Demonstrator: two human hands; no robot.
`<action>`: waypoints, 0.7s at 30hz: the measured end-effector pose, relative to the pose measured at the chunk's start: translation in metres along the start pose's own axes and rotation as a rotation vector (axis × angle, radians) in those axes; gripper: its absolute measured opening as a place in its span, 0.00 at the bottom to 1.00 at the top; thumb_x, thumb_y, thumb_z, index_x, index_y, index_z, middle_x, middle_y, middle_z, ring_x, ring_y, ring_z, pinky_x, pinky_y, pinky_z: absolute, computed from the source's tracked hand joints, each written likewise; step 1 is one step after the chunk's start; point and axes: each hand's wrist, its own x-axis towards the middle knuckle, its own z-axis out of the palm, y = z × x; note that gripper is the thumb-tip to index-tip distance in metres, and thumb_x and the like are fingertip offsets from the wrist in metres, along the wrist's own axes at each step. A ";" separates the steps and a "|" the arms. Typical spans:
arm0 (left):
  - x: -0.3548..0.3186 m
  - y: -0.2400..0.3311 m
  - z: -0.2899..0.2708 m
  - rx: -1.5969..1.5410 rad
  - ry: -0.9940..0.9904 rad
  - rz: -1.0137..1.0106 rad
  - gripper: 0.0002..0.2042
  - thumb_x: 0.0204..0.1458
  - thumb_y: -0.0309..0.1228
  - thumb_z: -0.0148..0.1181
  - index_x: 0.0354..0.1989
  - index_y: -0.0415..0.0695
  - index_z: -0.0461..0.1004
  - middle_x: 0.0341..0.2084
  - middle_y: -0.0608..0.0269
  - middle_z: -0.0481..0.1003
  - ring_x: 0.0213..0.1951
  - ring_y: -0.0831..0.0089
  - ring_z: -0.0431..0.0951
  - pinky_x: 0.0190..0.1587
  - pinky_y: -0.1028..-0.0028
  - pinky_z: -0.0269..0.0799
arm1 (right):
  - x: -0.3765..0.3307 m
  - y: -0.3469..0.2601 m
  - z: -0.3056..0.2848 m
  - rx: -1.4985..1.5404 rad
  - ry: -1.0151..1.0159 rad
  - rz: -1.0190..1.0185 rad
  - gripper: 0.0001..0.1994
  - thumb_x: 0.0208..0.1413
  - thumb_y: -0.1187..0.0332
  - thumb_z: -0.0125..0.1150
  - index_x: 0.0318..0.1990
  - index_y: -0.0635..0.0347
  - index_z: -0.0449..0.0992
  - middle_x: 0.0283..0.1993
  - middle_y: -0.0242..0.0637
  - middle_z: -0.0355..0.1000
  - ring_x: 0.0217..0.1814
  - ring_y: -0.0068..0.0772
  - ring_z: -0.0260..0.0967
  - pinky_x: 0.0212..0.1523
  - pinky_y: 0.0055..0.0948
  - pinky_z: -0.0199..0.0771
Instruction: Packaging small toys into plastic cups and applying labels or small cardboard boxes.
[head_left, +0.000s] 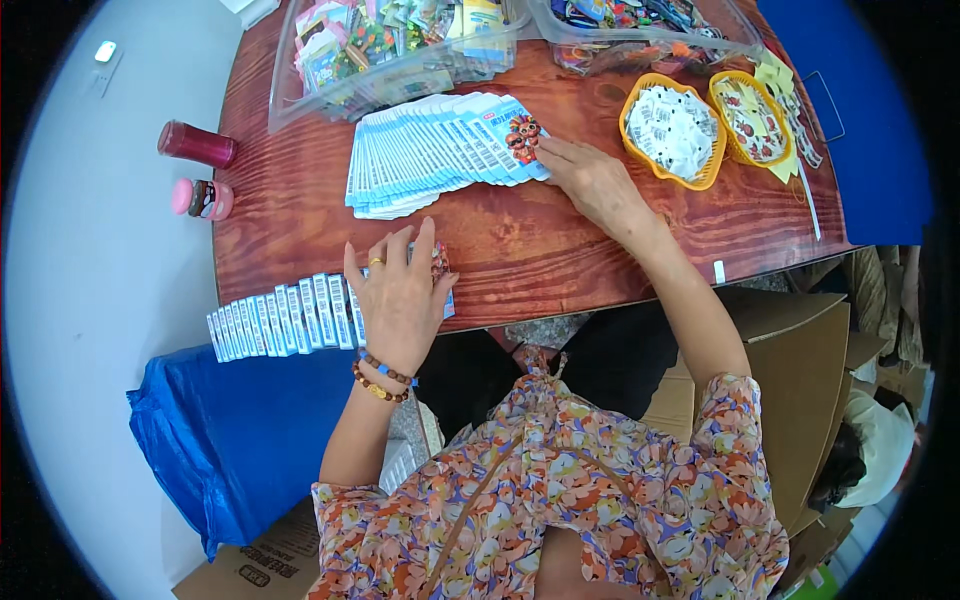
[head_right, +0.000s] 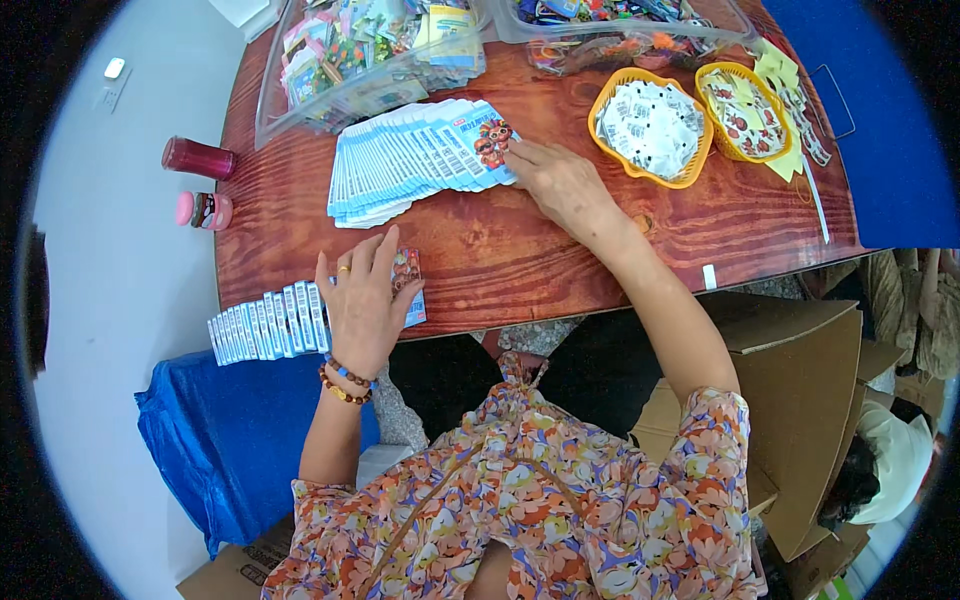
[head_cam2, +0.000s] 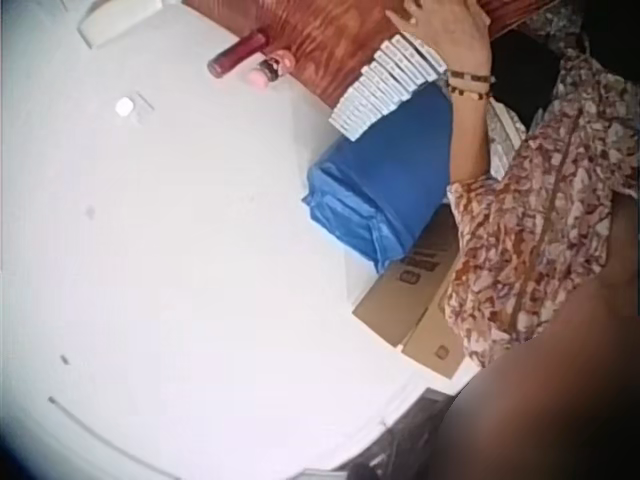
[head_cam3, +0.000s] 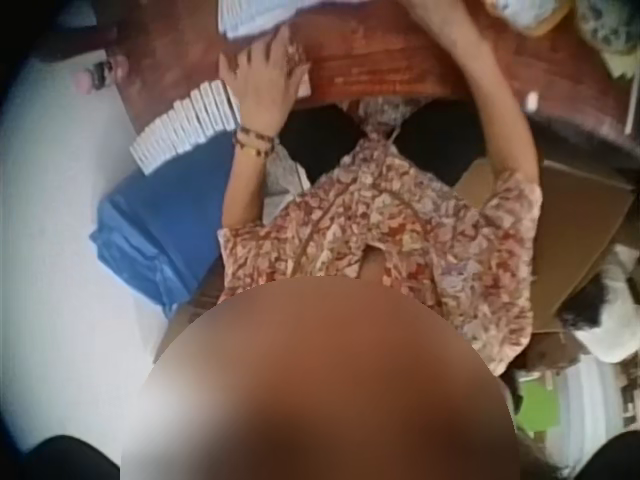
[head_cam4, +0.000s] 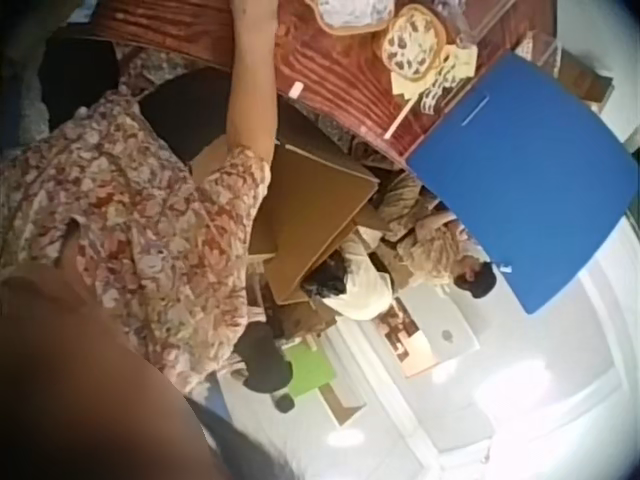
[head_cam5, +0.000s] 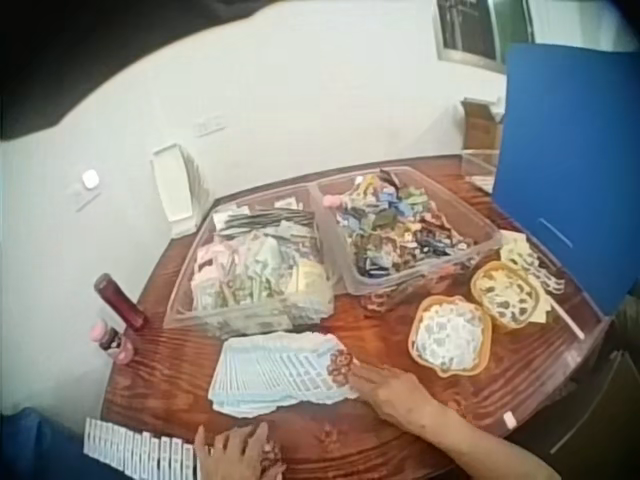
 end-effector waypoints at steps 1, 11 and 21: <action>0.001 0.002 -0.003 -0.002 0.040 0.002 0.35 0.48 0.39 0.72 0.66 0.48 0.67 0.55 0.59 0.71 0.60 0.58 0.68 0.67 0.40 0.48 | -0.002 0.001 -0.005 0.031 -0.016 -0.019 0.19 0.55 0.75 0.63 0.56 0.65 0.76 0.57 0.47 0.75 0.58 0.49 0.74 0.57 0.38 0.77; 0.016 0.029 -0.017 -0.199 0.262 0.004 0.37 0.49 0.38 0.73 0.67 0.39 0.64 0.55 0.52 0.72 0.58 0.58 0.71 0.65 0.52 0.59 | -0.045 -0.045 -0.030 0.102 0.280 0.187 0.23 0.51 0.83 0.57 0.58 0.64 0.75 0.59 0.50 0.75 0.61 0.50 0.74 0.58 0.40 0.77; 0.035 0.080 0.022 -1.098 0.146 -0.021 0.32 0.61 0.25 0.56 0.74 0.43 0.52 0.55 0.39 0.74 0.54 0.49 0.79 0.53 0.61 0.73 | -0.071 -0.072 -0.087 0.480 0.071 0.247 0.17 0.51 0.72 0.69 0.50 0.61 0.80 0.49 0.40 0.79 0.52 0.38 0.77 0.53 0.35 0.75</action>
